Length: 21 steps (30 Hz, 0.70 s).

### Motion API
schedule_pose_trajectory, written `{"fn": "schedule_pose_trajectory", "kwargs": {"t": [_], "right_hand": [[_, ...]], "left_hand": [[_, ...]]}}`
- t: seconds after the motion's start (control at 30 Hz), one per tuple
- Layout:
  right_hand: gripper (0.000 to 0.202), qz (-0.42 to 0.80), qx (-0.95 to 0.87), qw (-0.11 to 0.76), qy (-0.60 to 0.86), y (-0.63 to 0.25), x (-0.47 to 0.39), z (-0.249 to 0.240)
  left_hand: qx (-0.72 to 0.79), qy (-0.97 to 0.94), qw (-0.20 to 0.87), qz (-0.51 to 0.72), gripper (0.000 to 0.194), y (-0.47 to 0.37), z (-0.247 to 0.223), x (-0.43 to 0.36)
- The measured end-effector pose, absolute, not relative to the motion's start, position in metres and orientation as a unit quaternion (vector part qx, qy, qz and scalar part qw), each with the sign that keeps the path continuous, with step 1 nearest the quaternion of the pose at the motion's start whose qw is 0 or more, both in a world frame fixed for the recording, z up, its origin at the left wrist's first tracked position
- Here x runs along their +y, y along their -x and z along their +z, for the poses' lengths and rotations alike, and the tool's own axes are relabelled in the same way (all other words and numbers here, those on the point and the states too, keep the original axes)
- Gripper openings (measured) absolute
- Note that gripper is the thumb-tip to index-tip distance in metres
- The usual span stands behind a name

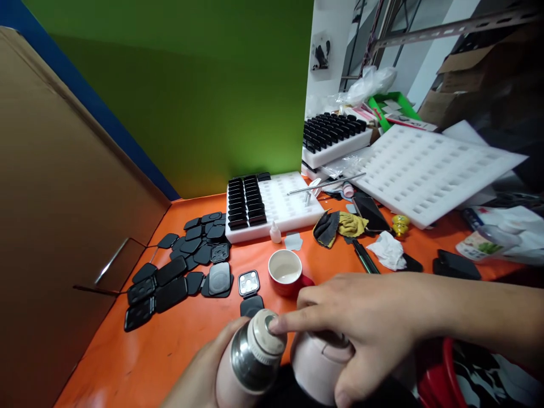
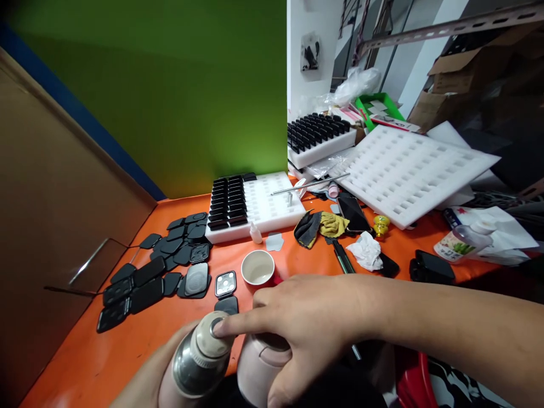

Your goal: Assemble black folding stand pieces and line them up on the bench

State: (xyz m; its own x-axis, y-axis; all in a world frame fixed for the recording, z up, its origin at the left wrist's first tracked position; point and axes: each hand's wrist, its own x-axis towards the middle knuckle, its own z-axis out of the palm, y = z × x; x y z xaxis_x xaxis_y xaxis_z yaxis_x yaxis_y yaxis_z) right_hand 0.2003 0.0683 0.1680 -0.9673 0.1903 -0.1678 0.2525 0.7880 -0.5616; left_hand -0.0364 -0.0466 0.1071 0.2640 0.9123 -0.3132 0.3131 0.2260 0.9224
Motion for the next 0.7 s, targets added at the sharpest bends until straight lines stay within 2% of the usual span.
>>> {"fn": "schedule_pose_trajectory", "kwargs": {"t": [0.17, 0.37, 0.57, 0.7], "right_hand": [[0.082, -0.341, 0.931, 0.051, -0.119, -0.204, 0.073, 0.158], [0.097, -0.454, 0.869, -0.008, -0.199, -0.223, 0.061, 0.114], [0.080, -0.548, 0.804, -0.029, -0.229, -0.237, 0.042, 0.079], [0.079, -0.603, 0.754, -0.039, -0.257, -0.238, 0.044, 0.076]], "left_hand": [[0.558, -0.576, 0.538, 0.258, 0.063, 0.028, 0.107, -0.041], [0.585, -0.614, 0.499, 0.174, 0.064, 0.043, 0.118, -0.015], [0.636, -0.670, 0.380, 0.054, 0.060, 0.047, 0.146, 0.024], [0.645, -0.698, 0.310, -0.015, 0.048, 0.038, 0.155, 0.043]]}}
